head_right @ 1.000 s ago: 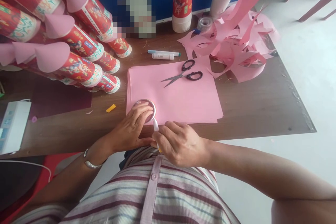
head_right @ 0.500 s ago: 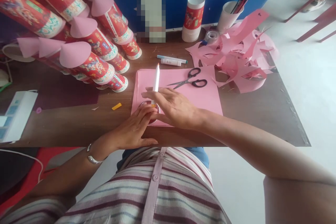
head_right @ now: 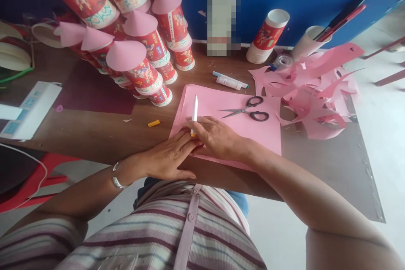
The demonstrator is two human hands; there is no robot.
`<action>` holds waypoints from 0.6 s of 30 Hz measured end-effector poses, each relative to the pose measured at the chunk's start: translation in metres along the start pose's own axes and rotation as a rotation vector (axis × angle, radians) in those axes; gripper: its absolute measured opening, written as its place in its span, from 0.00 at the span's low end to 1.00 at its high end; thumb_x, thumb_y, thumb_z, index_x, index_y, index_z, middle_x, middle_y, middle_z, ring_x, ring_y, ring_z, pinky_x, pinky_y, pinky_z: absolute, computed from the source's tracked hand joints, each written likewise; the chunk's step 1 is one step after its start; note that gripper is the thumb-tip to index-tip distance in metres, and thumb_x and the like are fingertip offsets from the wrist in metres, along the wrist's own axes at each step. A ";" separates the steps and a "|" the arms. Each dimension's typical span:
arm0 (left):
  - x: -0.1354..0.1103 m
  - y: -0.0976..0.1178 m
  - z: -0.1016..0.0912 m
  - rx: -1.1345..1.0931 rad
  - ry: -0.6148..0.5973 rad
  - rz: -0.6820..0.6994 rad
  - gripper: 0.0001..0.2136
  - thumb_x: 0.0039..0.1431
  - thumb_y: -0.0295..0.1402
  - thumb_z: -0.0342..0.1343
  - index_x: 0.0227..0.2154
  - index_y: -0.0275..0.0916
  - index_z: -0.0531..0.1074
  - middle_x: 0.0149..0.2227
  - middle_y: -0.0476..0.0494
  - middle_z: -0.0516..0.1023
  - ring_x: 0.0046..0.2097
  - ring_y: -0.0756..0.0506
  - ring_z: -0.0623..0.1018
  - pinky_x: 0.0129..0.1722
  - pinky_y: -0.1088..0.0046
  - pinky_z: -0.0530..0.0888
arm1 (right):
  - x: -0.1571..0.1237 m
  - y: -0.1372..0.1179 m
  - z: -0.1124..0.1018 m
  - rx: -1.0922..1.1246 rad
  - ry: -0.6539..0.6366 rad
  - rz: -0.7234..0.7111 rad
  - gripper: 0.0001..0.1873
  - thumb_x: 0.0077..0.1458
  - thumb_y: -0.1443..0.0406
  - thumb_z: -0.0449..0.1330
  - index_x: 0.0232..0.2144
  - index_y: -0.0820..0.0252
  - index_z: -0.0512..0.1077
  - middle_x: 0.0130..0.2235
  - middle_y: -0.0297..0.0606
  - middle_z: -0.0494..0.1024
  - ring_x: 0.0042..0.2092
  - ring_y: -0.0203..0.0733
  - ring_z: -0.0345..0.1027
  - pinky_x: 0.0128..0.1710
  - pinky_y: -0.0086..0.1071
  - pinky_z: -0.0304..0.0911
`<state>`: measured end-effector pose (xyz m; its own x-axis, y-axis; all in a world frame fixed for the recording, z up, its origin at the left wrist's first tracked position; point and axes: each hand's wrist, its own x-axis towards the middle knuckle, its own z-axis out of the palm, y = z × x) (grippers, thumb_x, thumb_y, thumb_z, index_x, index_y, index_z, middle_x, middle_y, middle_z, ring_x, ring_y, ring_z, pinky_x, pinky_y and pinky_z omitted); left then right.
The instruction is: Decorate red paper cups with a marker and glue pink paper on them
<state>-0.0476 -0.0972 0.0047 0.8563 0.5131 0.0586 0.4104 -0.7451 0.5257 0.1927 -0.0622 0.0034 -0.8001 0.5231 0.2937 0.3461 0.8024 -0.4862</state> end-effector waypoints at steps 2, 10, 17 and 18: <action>-0.001 0.000 -0.014 -0.043 0.025 0.050 0.31 0.65 0.49 0.66 0.63 0.33 0.71 0.60 0.25 0.76 0.66 0.28 0.75 0.64 0.46 0.78 | -0.001 0.001 0.001 -0.002 0.013 0.008 0.35 0.66 0.61 0.70 0.68 0.62 0.60 0.58 0.58 0.81 0.55 0.57 0.78 0.55 0.56 0.77; -0.001 -0.020 -0.058 0.198 0.334 -0.074 0.14 0.78 0.32 0.48 0.56 0.43 0.77 0.56 0.39 0.80 0.58 0.43 0.80 0.62 0.59 0.78 | -0.006 0.007 0.001 -0.044 0.001 -0.026 0.37 0.68 0.53 0.67 0.70 0.60 0.58 0.52 0.54 0.81 0.56 0.60 0.76 0.55 0.58 0.76; 0.038 -0.041 -0.048 0.566 0.293 0.203 0.13 0.77 0.24 0.47 0.51 0.36 0.77 0.51 0.39 0.82 0.51 0.44 0.80 0.54 0.65 0.77 | -0.005 0.006 0.002 -0.072 0.003 -0.031 0.37 0.70 0.51 0.65 0.71 0.56 0.58 0.55 0.53 0.80 0.59 0.62 0.75 0.57 0.60 0.77; 0.041 -0.040 -0.049 0.608 0.276 0.223 0.12 0.76 0.24 0.48 0.47 0.35 0.78 0.48 0.39 0.82 0.49 0.45 0.79 0.52 0.66 0.77 | -0.005 0.005 0.001 -0.064 -0.002 -0.021 0.38 0.69 0.51 0.66 0.72 0.55 0.57 0.57 0.54 0.80 0.60 0.62 0.74 0.58 0.60 0.76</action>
<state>-0.0438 -0.0252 0.0275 0.8628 0.3496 0.3652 0.4054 -0.9100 -0.0868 0.1976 -0.0611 -0.0016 -0.8083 0.5054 0.3021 0.3598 0.8301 -0.4259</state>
